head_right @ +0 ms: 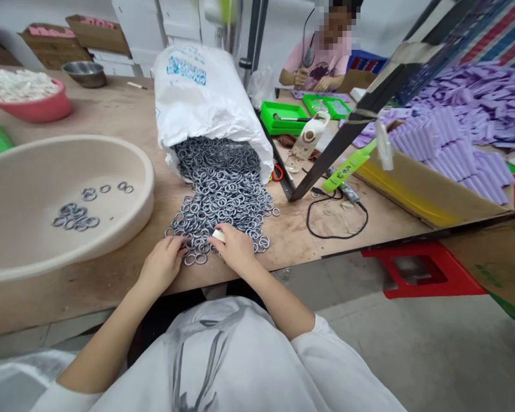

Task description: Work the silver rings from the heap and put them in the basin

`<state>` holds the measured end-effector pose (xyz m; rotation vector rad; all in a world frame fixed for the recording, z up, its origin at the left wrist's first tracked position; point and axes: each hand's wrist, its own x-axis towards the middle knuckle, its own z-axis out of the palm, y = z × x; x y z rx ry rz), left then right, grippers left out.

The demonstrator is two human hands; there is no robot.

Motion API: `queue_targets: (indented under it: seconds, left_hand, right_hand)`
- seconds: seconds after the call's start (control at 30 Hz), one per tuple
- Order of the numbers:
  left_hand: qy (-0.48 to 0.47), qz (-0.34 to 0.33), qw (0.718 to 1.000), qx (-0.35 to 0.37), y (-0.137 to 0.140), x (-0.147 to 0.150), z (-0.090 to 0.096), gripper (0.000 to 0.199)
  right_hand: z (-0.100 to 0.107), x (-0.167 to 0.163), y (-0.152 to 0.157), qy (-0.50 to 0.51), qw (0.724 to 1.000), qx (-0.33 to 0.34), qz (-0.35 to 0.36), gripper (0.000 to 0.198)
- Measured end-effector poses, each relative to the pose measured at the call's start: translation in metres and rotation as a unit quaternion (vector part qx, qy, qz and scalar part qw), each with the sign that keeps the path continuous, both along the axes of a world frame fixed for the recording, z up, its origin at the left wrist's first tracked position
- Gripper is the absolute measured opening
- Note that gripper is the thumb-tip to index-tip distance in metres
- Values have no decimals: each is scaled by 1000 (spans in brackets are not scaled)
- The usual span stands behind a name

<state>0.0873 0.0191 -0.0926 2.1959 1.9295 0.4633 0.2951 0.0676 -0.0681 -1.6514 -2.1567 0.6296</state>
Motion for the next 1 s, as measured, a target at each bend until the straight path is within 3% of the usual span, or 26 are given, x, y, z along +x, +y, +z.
queue_targets:
  seconds: [0.1,0.2,0.27,0.37,0.43,0.53,0.73,0.8,1.0]
  left_hand:
    - [-68,12,998,10,1,-3,2,27]
    - [-221,44,974,29,0,-2,8,16]
    - [-376,64,924,13,-3,4,14,13]
    - [-565,68,821,-33,-10,18,25,24]
    - [-629,80,773,-29,-15,28,29,31]
    - [-673,99,732,-24,-21,38,28,37]
    - [-711,66,697,-71,-25,44,17,42]
    - [-710,68,695,-90,-25,47,20,41]
    - [-700,86,698,-124,-22,53,29,50]
  right_hand:
    - [-2,5,-2,51,999,-7,-16,34]
    - [-5,5,-2,156,988,-10,-12,32]
    - [-5,0,-4,263,964,-42,22,31]
    - [1,-11,-10,375,917,-104,85,27]
    - [5,-19,-15,412,898,-128,88,28]
    - [7,-27,-23,473,865,-158,49,35]
    - [-2,-36,-33,552,800,-235,-2,39]
    - [-4,-40,-35,550,803,-228,-17,40]
    - [-2,-41,-40,494,854,-164,-22,37]
